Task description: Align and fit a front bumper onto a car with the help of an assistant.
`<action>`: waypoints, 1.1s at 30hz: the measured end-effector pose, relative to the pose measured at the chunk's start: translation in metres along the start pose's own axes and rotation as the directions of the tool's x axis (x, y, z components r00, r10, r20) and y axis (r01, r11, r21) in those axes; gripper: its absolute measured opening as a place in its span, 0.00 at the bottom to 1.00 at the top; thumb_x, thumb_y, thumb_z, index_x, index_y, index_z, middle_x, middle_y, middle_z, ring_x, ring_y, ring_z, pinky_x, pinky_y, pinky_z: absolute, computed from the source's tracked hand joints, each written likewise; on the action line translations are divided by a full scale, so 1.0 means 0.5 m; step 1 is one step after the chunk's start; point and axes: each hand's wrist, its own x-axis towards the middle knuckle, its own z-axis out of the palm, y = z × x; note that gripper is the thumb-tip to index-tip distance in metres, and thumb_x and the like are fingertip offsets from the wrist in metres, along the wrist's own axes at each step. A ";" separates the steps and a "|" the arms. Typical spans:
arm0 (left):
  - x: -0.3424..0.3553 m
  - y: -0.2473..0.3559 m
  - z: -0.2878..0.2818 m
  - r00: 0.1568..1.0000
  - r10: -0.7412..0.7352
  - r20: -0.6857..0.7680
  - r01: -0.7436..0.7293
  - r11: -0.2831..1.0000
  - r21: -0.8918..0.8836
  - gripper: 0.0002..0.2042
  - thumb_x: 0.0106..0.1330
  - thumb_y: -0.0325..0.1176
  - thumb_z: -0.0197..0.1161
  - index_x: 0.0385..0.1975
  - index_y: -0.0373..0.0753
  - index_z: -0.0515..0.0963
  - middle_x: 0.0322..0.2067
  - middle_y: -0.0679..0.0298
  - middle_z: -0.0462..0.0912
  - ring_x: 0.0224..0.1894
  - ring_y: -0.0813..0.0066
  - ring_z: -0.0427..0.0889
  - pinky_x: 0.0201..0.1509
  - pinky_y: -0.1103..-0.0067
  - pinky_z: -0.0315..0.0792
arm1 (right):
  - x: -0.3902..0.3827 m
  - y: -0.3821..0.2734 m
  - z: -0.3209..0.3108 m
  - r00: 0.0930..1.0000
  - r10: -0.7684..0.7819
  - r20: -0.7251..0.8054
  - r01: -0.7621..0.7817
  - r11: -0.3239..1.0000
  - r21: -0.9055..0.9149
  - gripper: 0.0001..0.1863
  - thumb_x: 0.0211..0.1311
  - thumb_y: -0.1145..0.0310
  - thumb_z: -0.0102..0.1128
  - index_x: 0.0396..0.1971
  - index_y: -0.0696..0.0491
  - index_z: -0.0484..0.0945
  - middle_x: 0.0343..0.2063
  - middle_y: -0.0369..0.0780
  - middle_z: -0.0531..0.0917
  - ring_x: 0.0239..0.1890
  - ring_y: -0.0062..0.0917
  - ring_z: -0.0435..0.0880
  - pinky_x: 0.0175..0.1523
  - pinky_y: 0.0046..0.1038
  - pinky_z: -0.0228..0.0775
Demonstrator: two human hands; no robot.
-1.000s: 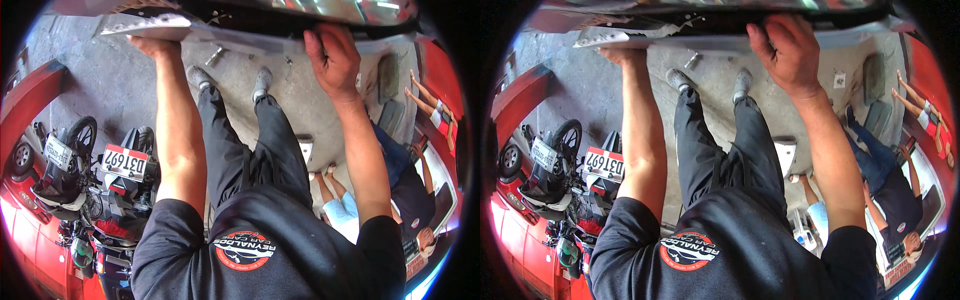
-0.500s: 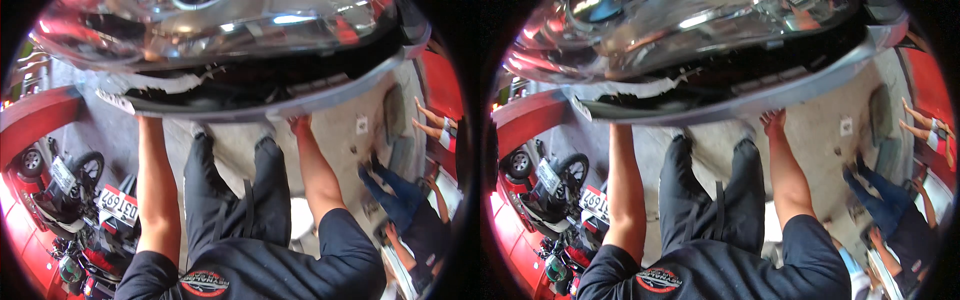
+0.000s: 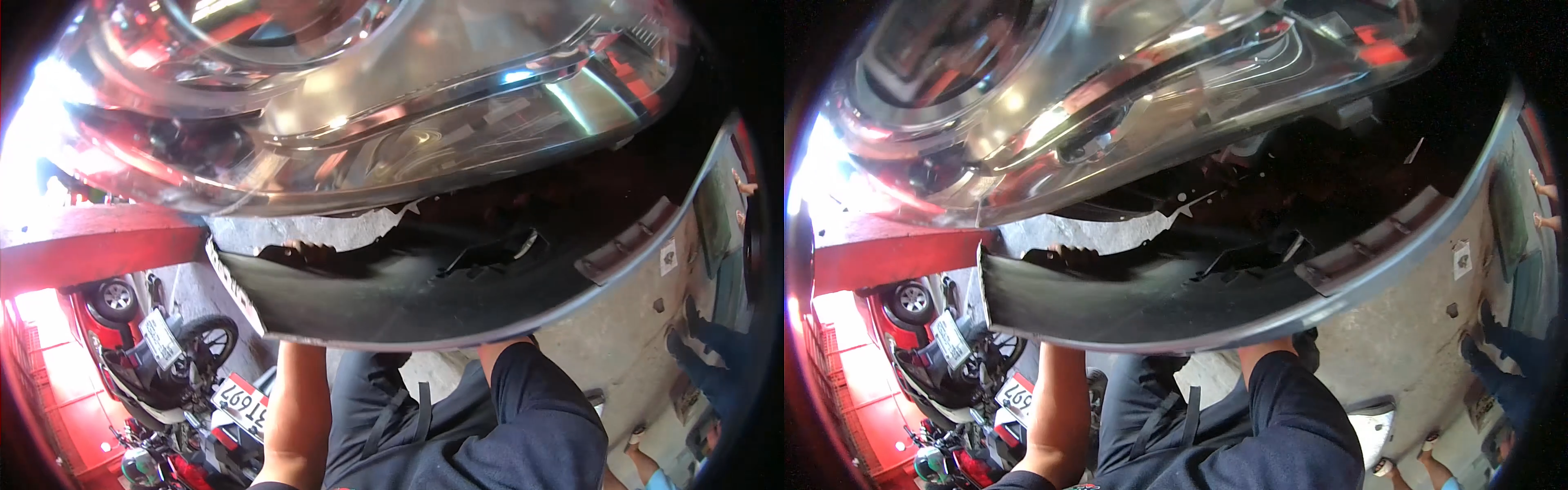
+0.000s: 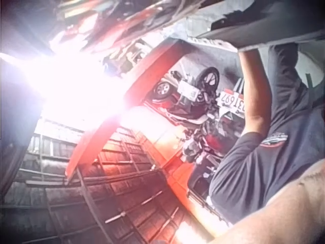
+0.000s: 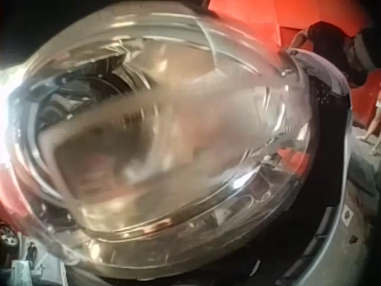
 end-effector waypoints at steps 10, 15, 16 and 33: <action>0.053 0.042 -0.015 0.860 -0.064 0.506 -0.013 0.989 0.147 0.18 0.78 0.47 0.53 0.24 0.48 0.66 0.19 0.69 0.64 0.25 0.72 0.60 0.36 0.68 0.60 | 0.005 0.065 -0.035 0.996 -0.028 -0.080 0.045 0.977 0.210 0.32 0.77 0.47 0.53 0.70 0.55 0.69 0.66 0.44 0.76 0.67 0.36 0.74 0.73 0.43 0.64; 0.091 0.101 -0.057 0.870 -0.085 0.486 0.010 0.988 0.156 0.15 0.80 0.50 0.50 0.36 0.49 0.76 0.29 0.65 0.78 0.34 0.65 0.76 0.43 0.65 0.71 | -0.038 0.073 -0.104 0.990 0.004 -0.138 0.031 0.967 0.252 0.31 0.77 0.50 0.54 0.69 0.56 0.69 0.66 0.44 0.76 0.68 0.36 0.73 0.74 0.42 0.63; 0.097 0.103 -0.056 0.899 -0.072 0.432 0.017 0.991 0.131 0.15 0.80 0.50 0.49 0.38 0.48 0.76 0.31 0.64 0.79 0.35 0.64 0.77 0.44 0.65 0.72 | -0.048 0.077 -0.112 0.990 0.015 -0.140 0.020 0.970 0.244 0.31 0.77 0.51 0.54 0.69 0.56 0.69 0.66 0.44 0.76 0.68 0.36 0.73 0.74 0.41 0.63; 0.168 0.170 0.053 0.840 0.150 -0.521 -0.193 0.981 -0.029 0.29 0.79 0.57 0.45 0.61 0.37 0.75 0.54 0.57 0.84 0.56 0.58 0.84 0.61 0.63 0.78 | -0.614 -0.406 0.152 -0.002 -0.730 0.683 0.833 -0.379 -0.403 0.36 0.66 0.60 0.75 0.70 0.54 0.70 0.69 0.48 0.71 0.69 0.44 0.70 0.73 0.51 0.60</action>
